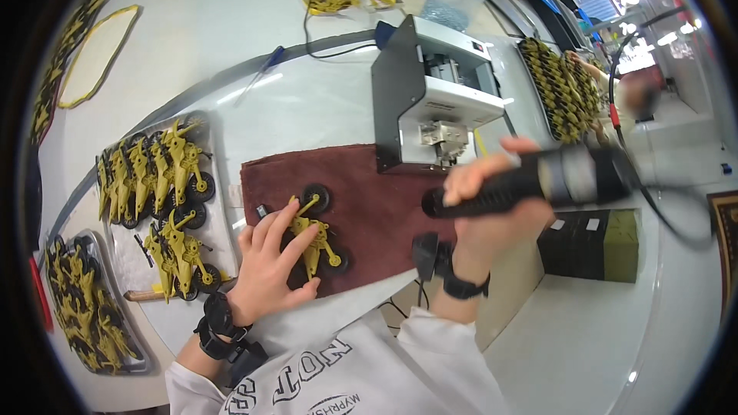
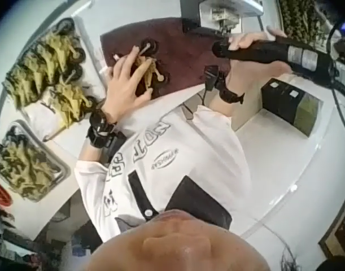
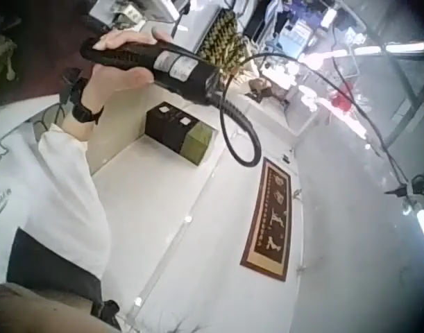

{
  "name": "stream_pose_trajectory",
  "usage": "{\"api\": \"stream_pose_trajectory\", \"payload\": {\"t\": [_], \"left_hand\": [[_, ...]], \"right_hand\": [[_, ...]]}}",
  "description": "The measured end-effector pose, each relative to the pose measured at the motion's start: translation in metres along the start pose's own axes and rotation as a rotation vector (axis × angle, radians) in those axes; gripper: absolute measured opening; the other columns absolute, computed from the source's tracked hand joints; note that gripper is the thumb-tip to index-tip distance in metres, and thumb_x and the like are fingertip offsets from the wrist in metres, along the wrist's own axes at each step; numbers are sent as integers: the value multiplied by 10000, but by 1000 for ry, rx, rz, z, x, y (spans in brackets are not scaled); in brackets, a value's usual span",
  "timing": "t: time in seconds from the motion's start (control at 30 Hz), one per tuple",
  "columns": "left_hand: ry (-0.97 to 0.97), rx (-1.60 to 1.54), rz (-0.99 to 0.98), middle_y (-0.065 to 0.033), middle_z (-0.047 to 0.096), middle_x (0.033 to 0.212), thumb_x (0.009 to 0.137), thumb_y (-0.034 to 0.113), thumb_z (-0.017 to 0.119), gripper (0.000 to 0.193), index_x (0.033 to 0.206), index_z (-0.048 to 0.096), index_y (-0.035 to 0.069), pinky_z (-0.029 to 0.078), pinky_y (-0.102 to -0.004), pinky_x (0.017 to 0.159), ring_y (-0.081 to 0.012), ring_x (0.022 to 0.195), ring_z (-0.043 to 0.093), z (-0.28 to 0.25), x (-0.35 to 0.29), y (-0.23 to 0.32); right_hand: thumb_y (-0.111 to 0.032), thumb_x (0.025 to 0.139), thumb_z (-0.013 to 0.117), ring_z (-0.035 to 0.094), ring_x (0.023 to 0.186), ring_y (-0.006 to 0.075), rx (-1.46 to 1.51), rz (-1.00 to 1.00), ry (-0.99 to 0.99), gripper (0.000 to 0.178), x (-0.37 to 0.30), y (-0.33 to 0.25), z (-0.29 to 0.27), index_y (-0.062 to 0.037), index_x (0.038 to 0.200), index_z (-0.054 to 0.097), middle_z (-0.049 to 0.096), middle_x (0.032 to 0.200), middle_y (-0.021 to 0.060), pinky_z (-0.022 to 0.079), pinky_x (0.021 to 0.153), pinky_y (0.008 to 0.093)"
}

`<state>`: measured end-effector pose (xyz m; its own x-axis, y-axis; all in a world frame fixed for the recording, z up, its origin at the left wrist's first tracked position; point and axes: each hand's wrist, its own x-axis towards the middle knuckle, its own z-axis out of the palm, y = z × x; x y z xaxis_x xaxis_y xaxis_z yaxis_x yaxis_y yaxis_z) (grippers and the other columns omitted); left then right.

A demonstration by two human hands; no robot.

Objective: The recorder uses an electric screwdriver to attach wheels or components to yellow toy motorcycle models at a workstation.

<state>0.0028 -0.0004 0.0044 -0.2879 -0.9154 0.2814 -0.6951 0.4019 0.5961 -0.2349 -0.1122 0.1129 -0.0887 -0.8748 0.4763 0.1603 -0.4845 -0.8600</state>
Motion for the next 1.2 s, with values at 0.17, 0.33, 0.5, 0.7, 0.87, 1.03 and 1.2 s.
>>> {"api": "stream_pose_trajectory", "payload": {"t": [0.17,0.33,0.5,0.7,0.87,1.03,1.2], "left_hand": [[-6,-18,11,-212,340,1420,607,352,699,716,1258,517,114,272,-431,933,-340,1203,405,-4,-3,1],[26,-21,46,-212,340,1420,622,354,713,704,1248,518,97,274,-438,938,-348,1209,405,1,-1,0],[47,-25,44,-208,361,1406,618,354,721,708,1241,519,85,273,-439,945,-347,1208,411,1,-5,-3],[63,-51,22,-175,405,1389,610,334,706,678,1222,542,93,277,-435,930,-329,1206,424,-1,-3,1],[39,35,-15,-98,454,1381,615,338,696,607,1175,596,127,274,-438,933,-285,1206,442,-2,-5,2],[17,-10,-29,-90,445,1394,627,344,729,617,1184,580,123,267,-454,954,-284,1228,435,-4,-7,-1],[-36,-41,-31,-89,388,1431,664,312,739,581,1167,552,90,288,-479,943,-257,1260,396,-7,-9,-2]], "right_hand": [[-842,704,424,472,418,170,-192,-255,191,922,36,-25,11,-23,1128,432,515,572,71,407,428,299],[-744,796,449,471,440,159,-243,-146,220,772,62,6,-2,-30,1089,439,503,588,55,412,433,293],[-736,812,427,444,430,146,-146,70,102,725,33,-1,1,-60,1070,476,482,571,33,398,472,308],[-782,692,541,511,445,226,274,-51,-279,940,-43,-18,40,-69,1284,383,530,619,91,425,506,372],[-785,699,534,535,467,226,290,-51,-371,939,-56,2,66,-48,1254,360,556,659,97,449,528,373],[-783,709,522,547,496,230,339,-13,-407,936,-55,16,70,-32,1240,349,566,688,107,454,545,380],[-779,710,509,552,506,212,289,61,-433,930,-54,31,75,-25,1231,350,562,689,101,455,513,346]]}}
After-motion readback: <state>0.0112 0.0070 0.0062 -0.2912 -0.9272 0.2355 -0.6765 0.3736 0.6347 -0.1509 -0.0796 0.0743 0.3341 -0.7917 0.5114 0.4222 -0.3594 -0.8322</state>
